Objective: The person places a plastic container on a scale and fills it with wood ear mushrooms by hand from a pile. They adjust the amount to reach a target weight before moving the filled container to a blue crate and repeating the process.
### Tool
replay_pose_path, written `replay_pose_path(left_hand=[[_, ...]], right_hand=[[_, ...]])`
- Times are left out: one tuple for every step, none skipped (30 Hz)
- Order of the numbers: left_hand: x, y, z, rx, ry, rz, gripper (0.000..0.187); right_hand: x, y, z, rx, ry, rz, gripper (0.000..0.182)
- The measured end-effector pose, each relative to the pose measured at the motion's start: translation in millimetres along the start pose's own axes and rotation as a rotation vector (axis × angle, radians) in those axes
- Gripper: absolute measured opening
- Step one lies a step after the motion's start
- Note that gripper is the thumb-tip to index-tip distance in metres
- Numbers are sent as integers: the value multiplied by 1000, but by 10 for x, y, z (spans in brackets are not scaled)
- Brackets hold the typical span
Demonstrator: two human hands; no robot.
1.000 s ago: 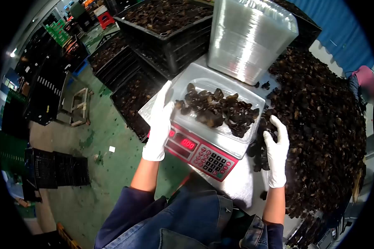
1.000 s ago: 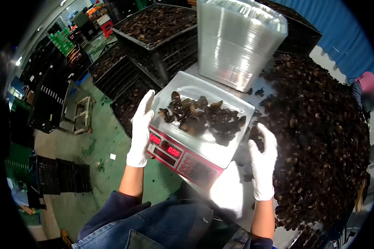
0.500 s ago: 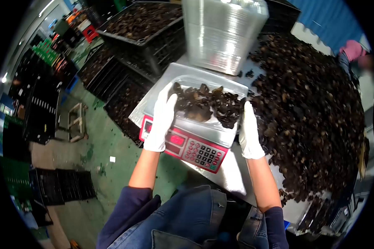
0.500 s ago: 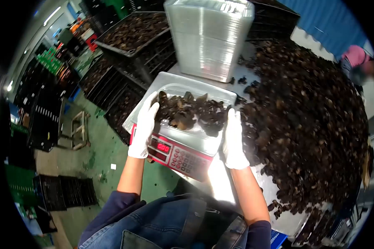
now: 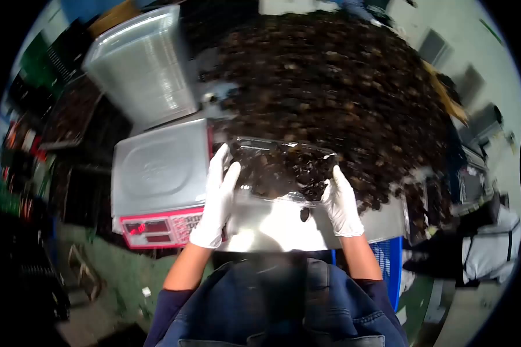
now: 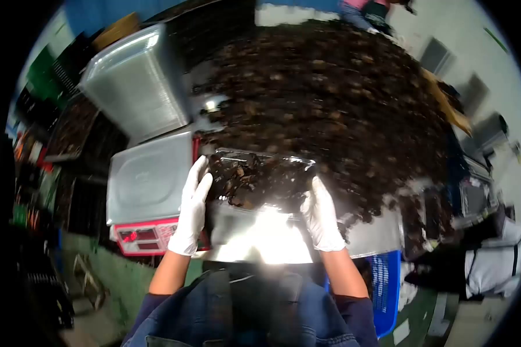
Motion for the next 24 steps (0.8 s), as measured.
replay_pose_path(left_hand=[[238, -42, 9, 0, 18, -73, 55], [461, -102, 91, -34, -37, -154, 55], [684, -165, 79, -14, -12, -215, 54], [933, -219, 44, -10, -36, -286, 54], [1170, -255, 19, -7, -53, -344, 54], [1416, -354, 117, -7, -79, -439, 55], [1639, -435, 139, 98, 26, -477, 57], [1824, -505, 109, 205, 66, -504, 58], [1996, -588, 86, 314, 104, -523, 58], [2096, -682, 136, 319, 99, -561, 59], [2196, -735, 161, 333, 127, -595, 60], [2225, -774, 166, 364, 181, -607, 60], [2215, -795, 173, 396, 234, -617, 59], [2181, -800, 236, 356, 235, -630, 57], [2116, -746, 174, 411, 279, -626, 53], [2035, -707, 201, 354, 281, -611, 51], [1922, -671, 290, 298, 285, -593, 49], [1796, -657, 428, 438, 354, -596, 47], [1669, -620, 498, 578, 423, -591, 45], [1499, -434, 399, 467, 406, -476, 43], [1294, -211, 288, 355, 386, -359, 42], [1084, -23, 247, 373, 428, -281, 40], [866, 158, 239, 390, 467, -198, 39], [657, 306, 286, 386, 480, -123, 38]], right_hand=[[-295, 53, -97, -38, 12, 49, 16], [-428, -119, -295, -50, 47, 136, 16], [-566, -320, -480, -64, 89, 227, 15], [-814, -331, -574, -161, 142, 208, 13], [-1058, -315, -665, -195, 185, 328, 12], [-1428, -263, -723, -229, 259, 339, 12], [-1586, -345, -859, -249, 327, 338, 13], [-1755, -496, -991, -288, 327, 438, 13], [-2079, -510, -1082, -362, 328, 391, 17], [-2128, -660, -1248, -382, 371, 401, 22], [-2171, -807, -1413, -401, 412, 408, 28], [-2378, -847, -1518, -424, 435, 335, 38], [-2756, -796, -1593, -512, 430, 264, 46], [-2981, -822, -1702, -580, 434, 310, 46], [-3194, -842, -1825, -647, 437, 354, 45], [-3594, -743, -1949, -708, 463, 402, 44], [-3930, -647, -2060, -768, 490, 449, 43], [-3964, -701, -2204, -755, 556, 442, 41], [-4379, -558, -2306, -802, 499, 497, 41], [-4504, -536, -2420, -818, 526, 489, 36], [-4554, -487, -2534, -833, 550, 480, 33], [-4253, -569, -2643, -833, 588, 484, 34], [-4893, -237, -2766, -826, 616, 516, 37], [-4921, -178, -2870, -842, 608, 581, 34]])
Point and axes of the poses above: each hand's wrist, its own y-axis towards the middle knuckle, its own x-axis out of the palm, z = x × y, the point moved 3 cm from there along y, towards the middle knuckle, and after that the axes turned 14 degrees about z, right-handed, at the moved point
